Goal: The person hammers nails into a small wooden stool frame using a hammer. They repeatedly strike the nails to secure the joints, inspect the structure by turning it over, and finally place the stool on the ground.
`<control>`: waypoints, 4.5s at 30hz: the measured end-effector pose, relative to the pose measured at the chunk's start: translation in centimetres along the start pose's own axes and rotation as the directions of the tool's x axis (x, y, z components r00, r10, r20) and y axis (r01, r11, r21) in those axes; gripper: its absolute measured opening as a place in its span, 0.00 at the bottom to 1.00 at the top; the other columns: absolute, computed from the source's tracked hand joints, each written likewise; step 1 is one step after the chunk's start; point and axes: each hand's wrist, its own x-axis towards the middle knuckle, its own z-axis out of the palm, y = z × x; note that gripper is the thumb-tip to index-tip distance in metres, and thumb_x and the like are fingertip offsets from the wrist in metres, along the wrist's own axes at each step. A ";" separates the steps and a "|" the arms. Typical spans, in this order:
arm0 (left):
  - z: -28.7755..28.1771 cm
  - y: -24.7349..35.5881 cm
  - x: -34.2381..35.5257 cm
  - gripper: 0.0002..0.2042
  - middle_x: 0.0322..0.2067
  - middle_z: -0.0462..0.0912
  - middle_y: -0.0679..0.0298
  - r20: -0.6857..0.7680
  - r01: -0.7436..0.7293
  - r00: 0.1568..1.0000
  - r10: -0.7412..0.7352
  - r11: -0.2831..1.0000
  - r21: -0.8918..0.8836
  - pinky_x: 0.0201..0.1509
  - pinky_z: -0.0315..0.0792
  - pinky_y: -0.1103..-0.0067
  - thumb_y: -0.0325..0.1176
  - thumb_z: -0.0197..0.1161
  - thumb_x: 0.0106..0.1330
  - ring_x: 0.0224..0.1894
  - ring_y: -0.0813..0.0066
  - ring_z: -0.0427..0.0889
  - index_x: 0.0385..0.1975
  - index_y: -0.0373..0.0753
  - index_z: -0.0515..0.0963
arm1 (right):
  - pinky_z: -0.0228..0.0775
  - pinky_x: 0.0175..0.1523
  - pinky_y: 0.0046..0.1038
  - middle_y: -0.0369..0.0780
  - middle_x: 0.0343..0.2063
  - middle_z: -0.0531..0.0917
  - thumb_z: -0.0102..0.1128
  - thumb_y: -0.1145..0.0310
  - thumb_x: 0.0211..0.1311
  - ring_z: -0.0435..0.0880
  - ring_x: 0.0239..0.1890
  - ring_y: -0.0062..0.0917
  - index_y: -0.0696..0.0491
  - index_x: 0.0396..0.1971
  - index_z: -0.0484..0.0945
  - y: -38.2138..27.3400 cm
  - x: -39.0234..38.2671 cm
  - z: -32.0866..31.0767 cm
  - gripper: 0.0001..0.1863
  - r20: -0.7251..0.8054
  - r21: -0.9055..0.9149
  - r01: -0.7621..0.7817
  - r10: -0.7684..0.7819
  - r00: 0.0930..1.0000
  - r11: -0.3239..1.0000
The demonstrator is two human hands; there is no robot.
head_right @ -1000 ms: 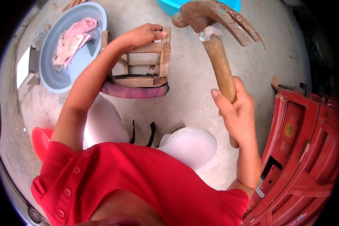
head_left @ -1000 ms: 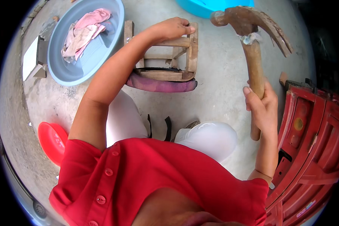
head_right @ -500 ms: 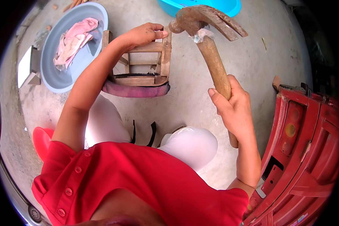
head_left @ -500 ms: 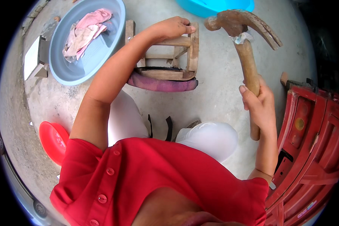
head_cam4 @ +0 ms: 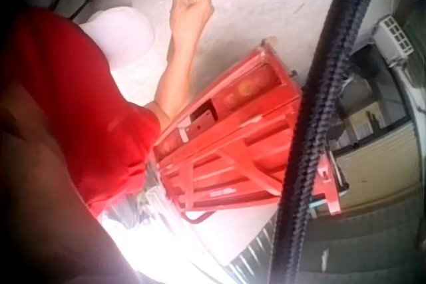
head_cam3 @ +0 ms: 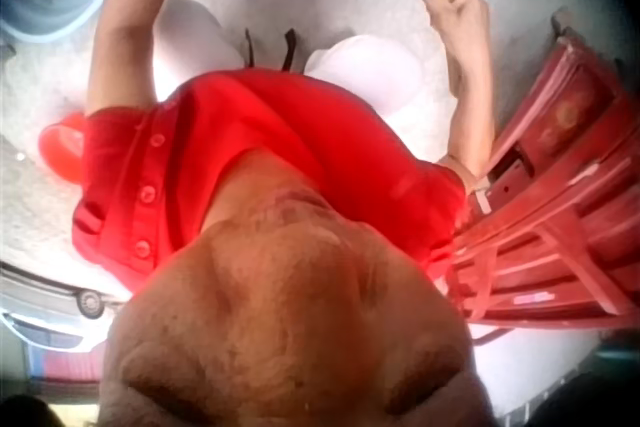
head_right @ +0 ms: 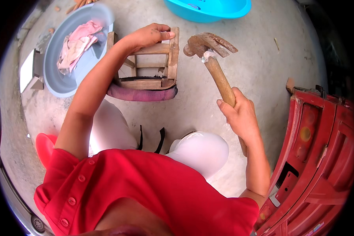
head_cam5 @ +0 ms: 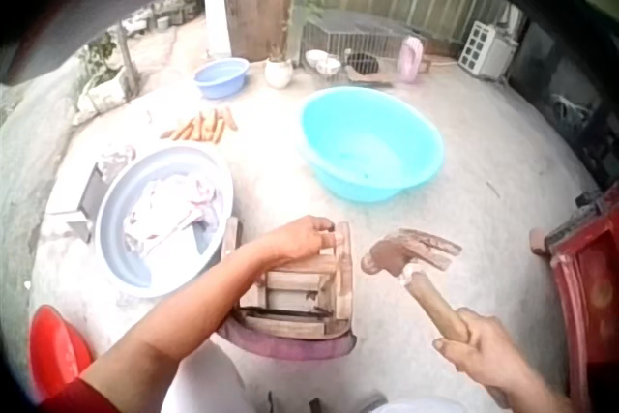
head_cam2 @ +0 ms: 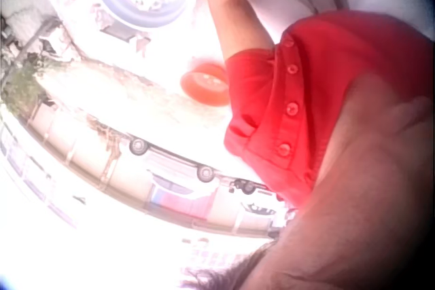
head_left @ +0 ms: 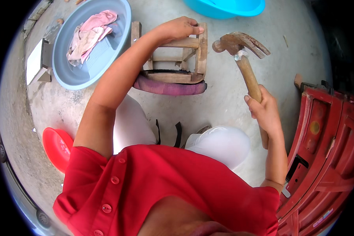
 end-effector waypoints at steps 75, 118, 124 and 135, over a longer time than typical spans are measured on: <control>-3.2 1.3 -6.3 0.17 0.34 0.80 0.63 -0.327 -0.080 0.944 0.031 0.988 -0.135 0.39 0.71 0.85 0.19 0.46 0.61 0.34 0.80 0.76 0.49 0.34 0.73 | 0.69 0.37 0.41 0.52 0.25 0.79 0.58 0.64 0.57 0.80 0.29 0.46 0.58 0.36 0.69 27.2 5.9 16.5 0.15 -0.016 0.114 -0.161 0.164 0.986 0.980; 0.3 0.5 -8.5 0.10 0.40 0.81 0.55 -0.126 -0.075 0.992 -0.013 0.740 -0.668 0.47 0.78 0.82 0.24 0.52 0.68 0.42 0.72 0.82 0.48 0.31 0.69 | 0.62 0.17 0.27 0.37 0.17 0.71 0.59 0.69 0.56 0.68 0.14 0.20 0.56 0.31 0.68 24.8 5.3 16.1 0.10 0.066 0.365 -0.353 0.354 0.933 0.862; 0.7 1.3 -8.9 0.10 0.37 0.82 0.56 -0.134 -0.048 0.990 -0.040 0.804 -0.592 0.40 0.78 0.84 0.25 0.53 0.68 0.38 0.73 0.83 0.48 0.33 0.70 | 0.63 0.18 0.27 0.37 0.18 0.72 0.59 0.69 0.56 0.69 0.14 0.21 0.56 0.31 0.67 25.0 5.4 16.4 0.10 0.053 0.367 -0.348 0.354 0.934 0.863; 0.8 1.3 -9.3 0.06 0.23 0.80 0.68 -0.227 -0.061 0.973 -0.042 0.902 -0.428 0.25 0.63 0.90 0.30 0.60 0.65 0.21 0.88 0.69 0.37 0.36 0.76 | 0.63 0.19 0.28 0.39 0.18 0.73 0.59 0.68 0.56 0.70 0.14 0.22 0.57 0.30 0.67 25.4 5.5 16.7 0.11 0.049 0.359 -0.319 0.323 0.945 0.877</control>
